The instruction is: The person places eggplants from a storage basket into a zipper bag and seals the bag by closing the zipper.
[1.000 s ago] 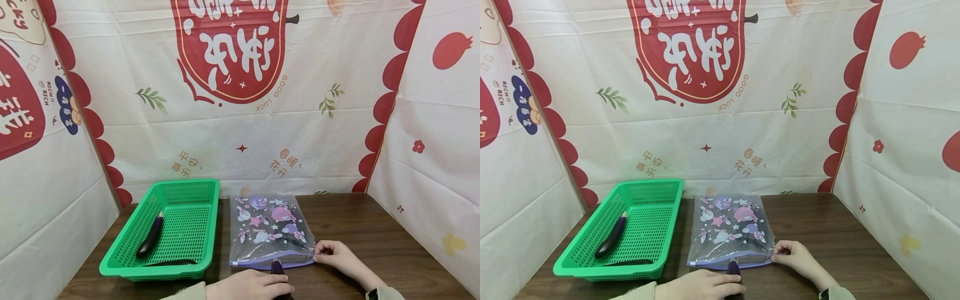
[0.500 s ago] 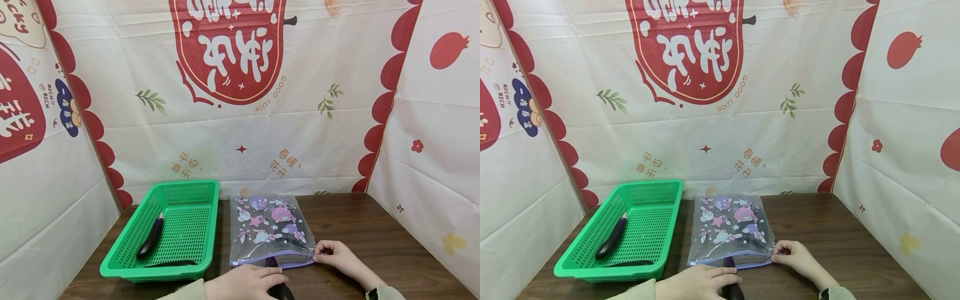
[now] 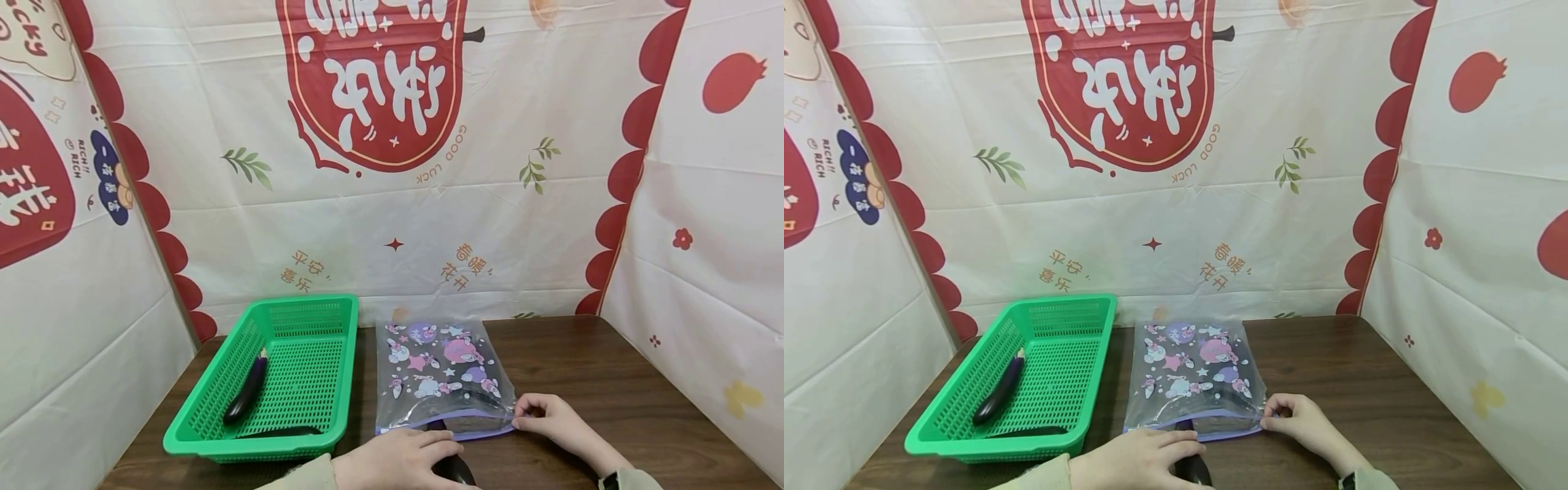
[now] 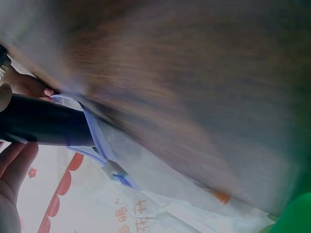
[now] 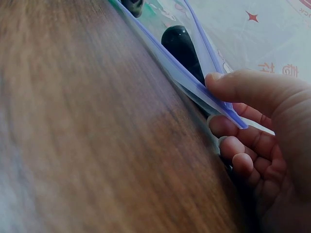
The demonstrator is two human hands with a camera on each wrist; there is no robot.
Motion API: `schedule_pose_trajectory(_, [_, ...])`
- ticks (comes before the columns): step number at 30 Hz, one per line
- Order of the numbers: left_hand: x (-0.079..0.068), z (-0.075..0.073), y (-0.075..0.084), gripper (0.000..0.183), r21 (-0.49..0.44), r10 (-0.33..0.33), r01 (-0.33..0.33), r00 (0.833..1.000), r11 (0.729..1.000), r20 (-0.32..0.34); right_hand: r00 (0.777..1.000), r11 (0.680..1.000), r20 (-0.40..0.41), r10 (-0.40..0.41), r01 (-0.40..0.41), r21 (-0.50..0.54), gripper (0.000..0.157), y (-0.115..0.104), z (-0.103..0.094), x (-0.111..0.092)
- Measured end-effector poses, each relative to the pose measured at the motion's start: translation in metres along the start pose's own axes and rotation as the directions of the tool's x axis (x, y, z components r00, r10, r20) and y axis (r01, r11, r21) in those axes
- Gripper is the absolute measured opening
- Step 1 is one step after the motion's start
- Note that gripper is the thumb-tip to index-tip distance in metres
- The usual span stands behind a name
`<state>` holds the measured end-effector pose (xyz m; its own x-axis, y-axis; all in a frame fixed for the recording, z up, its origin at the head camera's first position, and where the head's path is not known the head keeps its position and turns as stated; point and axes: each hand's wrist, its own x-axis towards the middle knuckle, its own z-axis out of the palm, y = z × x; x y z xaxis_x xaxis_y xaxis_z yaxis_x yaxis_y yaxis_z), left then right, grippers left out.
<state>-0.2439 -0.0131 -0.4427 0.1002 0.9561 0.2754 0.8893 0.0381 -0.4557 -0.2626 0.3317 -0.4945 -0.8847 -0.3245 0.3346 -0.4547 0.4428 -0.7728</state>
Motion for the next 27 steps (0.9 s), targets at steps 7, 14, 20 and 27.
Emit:
schedule_pose_trajectory(7, [0.0,0.004,0.0,0.044,-0.016,-0.028,0.028,0.999,0.999,-0.023,1.0,1.0,-0.002,0.026,-0.026,0.009,0.012,0.001,-0.001,-0.002])
schedule_pose_trajectory(14, [-0.002,0.008,0.0,0.044,-0.033,-0.034,0.034,0.999,0.999,-0.01,0.999,0.999,0.022,0.043,-0.043,0.027,0.011,0.001,-0.001,-0.003])
schedule_pose_trajectory(20, [-0.002,0.011,-0.001,0.044,-0.016,-0.033,0.033,0.999,0.999,-0.014,0.999,0.998,0.026,0.044,-0.045,0.033,0.011,0.001,-0.002,-0.002])
schedule_pose_trajectory(27, [0.0,0.013,-0.003,0.042,0.011,-0.036,0.036,0.999,0.999,-0.007,0.999,0.999,0.017,0.033,-0.033,0.029,0.011,0.001,-0.001,-0.001])
